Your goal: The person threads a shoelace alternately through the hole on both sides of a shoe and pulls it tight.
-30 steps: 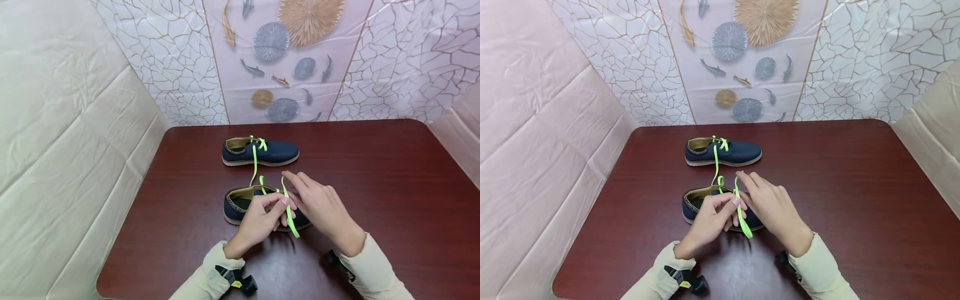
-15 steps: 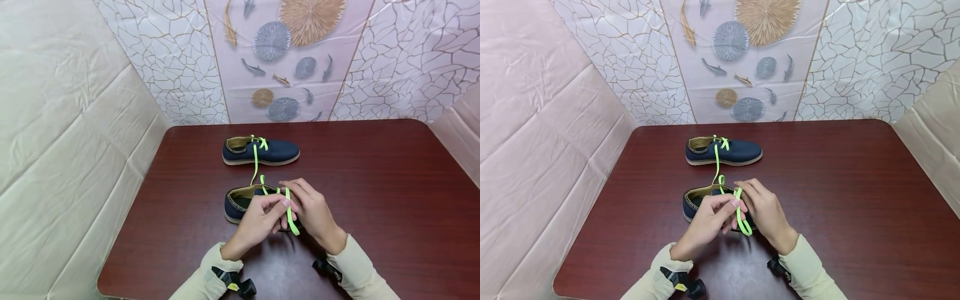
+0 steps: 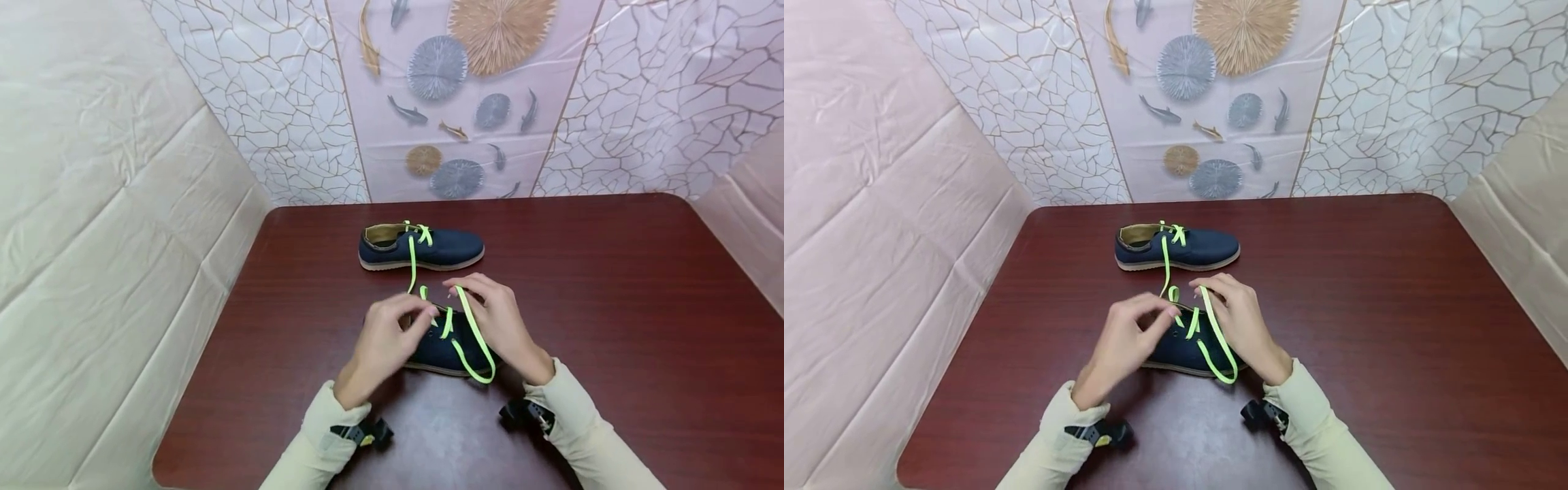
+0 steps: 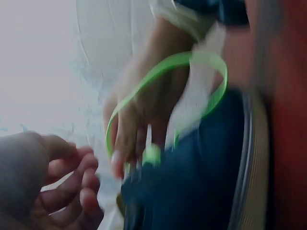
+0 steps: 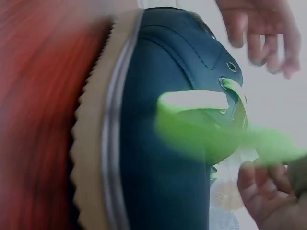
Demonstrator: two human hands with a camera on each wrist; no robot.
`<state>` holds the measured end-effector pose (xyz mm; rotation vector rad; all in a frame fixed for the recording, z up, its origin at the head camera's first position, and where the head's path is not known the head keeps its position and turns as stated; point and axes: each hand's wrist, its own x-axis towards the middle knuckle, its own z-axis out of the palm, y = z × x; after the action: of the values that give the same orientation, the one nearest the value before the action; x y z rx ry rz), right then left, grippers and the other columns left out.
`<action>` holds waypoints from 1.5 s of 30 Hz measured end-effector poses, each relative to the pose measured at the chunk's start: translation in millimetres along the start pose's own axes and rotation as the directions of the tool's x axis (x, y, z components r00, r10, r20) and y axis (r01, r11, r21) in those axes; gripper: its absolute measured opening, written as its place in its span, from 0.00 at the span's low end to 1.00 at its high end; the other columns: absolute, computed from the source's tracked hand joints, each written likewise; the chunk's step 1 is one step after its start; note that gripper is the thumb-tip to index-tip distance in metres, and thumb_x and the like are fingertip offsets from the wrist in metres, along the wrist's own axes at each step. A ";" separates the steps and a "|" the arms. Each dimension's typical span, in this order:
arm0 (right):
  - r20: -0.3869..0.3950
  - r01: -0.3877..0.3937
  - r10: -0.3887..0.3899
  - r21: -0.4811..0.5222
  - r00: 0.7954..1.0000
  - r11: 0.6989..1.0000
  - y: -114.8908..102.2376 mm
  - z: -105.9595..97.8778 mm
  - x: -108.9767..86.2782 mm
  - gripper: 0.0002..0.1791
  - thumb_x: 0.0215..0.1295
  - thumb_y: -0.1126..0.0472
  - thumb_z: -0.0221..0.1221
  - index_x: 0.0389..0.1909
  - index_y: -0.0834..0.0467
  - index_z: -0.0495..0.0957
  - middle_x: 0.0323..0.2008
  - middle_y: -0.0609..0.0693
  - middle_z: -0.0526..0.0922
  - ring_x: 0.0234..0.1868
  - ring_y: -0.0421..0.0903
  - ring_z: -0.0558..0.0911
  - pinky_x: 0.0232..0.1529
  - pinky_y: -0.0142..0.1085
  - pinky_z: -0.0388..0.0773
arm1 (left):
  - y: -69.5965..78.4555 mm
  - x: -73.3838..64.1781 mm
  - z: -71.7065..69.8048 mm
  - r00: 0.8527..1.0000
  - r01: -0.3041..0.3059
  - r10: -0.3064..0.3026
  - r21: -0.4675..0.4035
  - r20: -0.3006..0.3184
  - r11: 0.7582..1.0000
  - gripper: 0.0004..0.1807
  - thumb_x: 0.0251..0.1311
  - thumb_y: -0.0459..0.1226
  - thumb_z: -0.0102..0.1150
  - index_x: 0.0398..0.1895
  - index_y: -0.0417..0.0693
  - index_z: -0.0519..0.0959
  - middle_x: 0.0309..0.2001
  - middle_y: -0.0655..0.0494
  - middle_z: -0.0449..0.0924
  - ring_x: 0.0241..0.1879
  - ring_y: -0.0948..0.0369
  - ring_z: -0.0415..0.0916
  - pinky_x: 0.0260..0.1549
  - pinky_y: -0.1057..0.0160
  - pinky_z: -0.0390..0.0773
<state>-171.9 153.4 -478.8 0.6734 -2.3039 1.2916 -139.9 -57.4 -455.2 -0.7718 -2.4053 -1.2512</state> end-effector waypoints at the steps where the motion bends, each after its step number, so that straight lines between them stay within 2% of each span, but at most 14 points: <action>1: 0.018 -0.022 0.022 -0.005 1.000 1.000 1.4 1.1 1.8 0.12 0.72 0.72 0.64 0.51 0.58 0.89 0.42 0.53 0.89 0.34 0.45 0.83 0.34 0.27 0.73 | -4.3 2.8 -1.9 1.000 0.016 -0.016 0.047 -0.017 0.999 0.03 0.69 0.36 0.69 0.40 0.49 0.90 0.37 0.61 0.87 0.36 0.63 0.80 0.37 0.64 0.79; 4: 0.075 -0.122 0.121 0.009 0.990 0.992 5.2 5.0 4.4 0.11 0.73 0.68 0.64 0.52 0.58 0.88 0.43 0.52 0.89 0.35 0.47 0.84 0.36 0.32 0.77 | -15.8 8.4 -2.5 0.997 0.073 -0.075 0.154 0.010 0.985 0.05 0.69 0.37 0.69 0.45 0.51 0.90 0.42 0.59 0.86 0.42 0.57 0.78 0.42 0.58 0.78; 8: 0.149 -0.243 0.232 0.063 0.961 0.968 9.9 10.4 5.2 0.08 0.73 0.63 0.66 0.48 0.58 0.87 0.41 0.51 0.90 0.38 0.47 0.87 0.40 0.37 0.81 | -22.9 8.9 1.8 0.988 0.116 -0.135 0.222 0.073 0.968 0.08 0.70 0.42 0.69 0.49 0.55 0.90 0.46 0.58 0.85 0.47 0.57 0.78 0.46 0.55 0.77; 10: 0.175 -0.271 0.252 0.096 0.952 0.958 12.4 11.8 6.5 0.06 0.72 0.61 0.67 0.46 0.58 0.87 0.40 0.51 0.90 0.38 0.47 0.88 0.41 0.36 0.82 | -24.0 8.9 4.4 0.988 0.112 -0.135 0.248 0.075 0.962 0.08 0.70 0.44 0.69 0.49 0.58 0.91 0.47 0.60 0.85 0.46 0.59 0.79 0.46 0.55 0.77; 14: 0.217 -0.280 0.247 0.133 0.944 0.951 18.0 11.6 8.7 0.06 0.74 0.61 0.64 0.44 0.58 0.88 0.41 0.51 0.90 0.38 0.46 0.86 0.41 0.32 0.79 | -24.7 9.6 8.6 0.992 0.082 -0.108 0.321 0.065 0.944 0.09 0.69 0.48 0.70 0.49 0.64 0.91 0.46 0.65 0.86 0.44 0.61 0.81 0.42 0.57 0.77; 18: 0.245 -0.308 0.266 0.153 0.932 0.939 20.7 11.0 9.1 0.08 0.76 0.62 0.62 0.44 0.62 0.88 0.39 0.52 0.89 0.40 0.43 0.85 0.44 0.30 0.78 | -25.9 8.7 11.6 0.994 0.067 -0.096 0.388 0.055 0.919 0.09 0.67 0.49 0.71 0.48 0.67 0.91 0.45 0.68 0.86 0.45 0.63 0.82 0.42 0.58 0.78; 23: 0.295 -0.366 0.300 0.202 0.907 0.908 18.2 12.4 8.5 0.10 0.77 0.62 0.61 0.46 0.65 0.87 0.39 0.53 0.89 0.39 0.38 0.84 0.43 0.29 0.79 | -27.0 6.2 12.4 0.995 0.072 -0.092 0.412 0.027 0.909 0.08 0.67 0.49 0.71 0.46 0.68 0.92 0.43 0.69 0.87 0.44 0.64 0.82 0.44 0.57 0.79; 29: 0.316 -0.405 0.328 0.219 0.890 0.887 17.4 11.3 10.5 0.11 0.78 0.62 0.60 0.45 0.66 0.87 0.38 0.55 0.89 0.38 0.37 0.82 0.41 0.28 0.78 | -28.0 6.5 12.8 0.998 0.050 -0.064 0.435 0.018 0.899 0.08 0.70 0.47 0.69 0.48 0.65 0.91 0.43 0.68 0.87 0.45 0.64 0.83 0.45 0.56 0.79; 31: 0.330 -0.429 0.345 0.230 0.879 0.873 18.5 10.3 11.3 0.12 0.78 0.62 0.60 0.46 0.66 0.87 0.39 0.54 0.88 0.38 0.37 0.82 0.42 0.28 0.78 | -28.3 6.9 13.3 0.998 0.043 -0.057 0.441 0.019 0.896 0.09 0.70 0.46 0.68 0.49 0.64 0.91 0.43 0.68 0.87 0.45 0.64 0.83 0.44 0.56 0.79; 33: 0.350 -0.462 0.366 0.249 0.862 0.851 19.5 9.3 11.9 0.12 0.79 0.61 0.60 0.47 0.67 0.86 0.39 0.53 0.88 0.39 0.37 0.82 0.42 0.28 0.78 | -28.6 7.0 13.9 0.998 0.038 -0.054 0.444 0.024 0.895 0.09 0.71 0.46 0.67 0.50 0.64 0.91 0.44 0.68 0.87 0.46 0.64 0.83 0.44 0.56 0.79; 38: 0.423 -0.574 0.429 0.320 0.799 0.754 19.7 6.1 12.2 0.15 0.78 0.61 0.60 0.50 0.71 0.85 0.41 0.53 0.89 0.40 0.37 0.84 0.43 0.28 0.79 | -29.9 6.4 14.7 0.998 0.027 -0.046 0.438 0.034 0.899 0.08 0.71 0.46 0.68 0.49 0.64 0.91 0.44 0.69 0.87 0.46 0.65 0.83 0.43 0.57 0.79; 40: 0.441 -0.595 0.439 0.324 0.783 0.735 19.2 5.3 12.4 0.15 0.78 0.62 0.61 0.50 0.71 0.85 0.41 0.53 0.89 0.40 0.37 0.84 0.43 0.28 0.79 | -30.2 6.2 14.7 0.999 0.027 -0.044 0.433 0.031 0.901 0.08 0.71 0.46 0.68 0.49 0.64 0.91 0.44 0.69 0.87 0.46 0.65 0.83 0.43 0.58 0.78; 45: 0.456 -0.606 0.450 0.291 0.768 0.740 18.5 5.9 13.3 0.13 0.76 0.63 0.63 0.49 0.71 0.86 0.40 0.53 0.89 0.39 0.39 0.83 0.41 0.28 0.78 | -30.5 5.7 15.5 0.998 0.040 -0.052 0.429 0.017 0.903 0.08 0.70 0.47 0.68 0.48 0.64 0.91 0.44 0.69 0.88 0.46 0.64 0.83 0.43 0.58 0.79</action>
<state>-194.2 153.9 -486.5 0.3863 -2.6527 2.1498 -163.1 -57.2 -480.9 -0.6023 -2.5976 -0.6800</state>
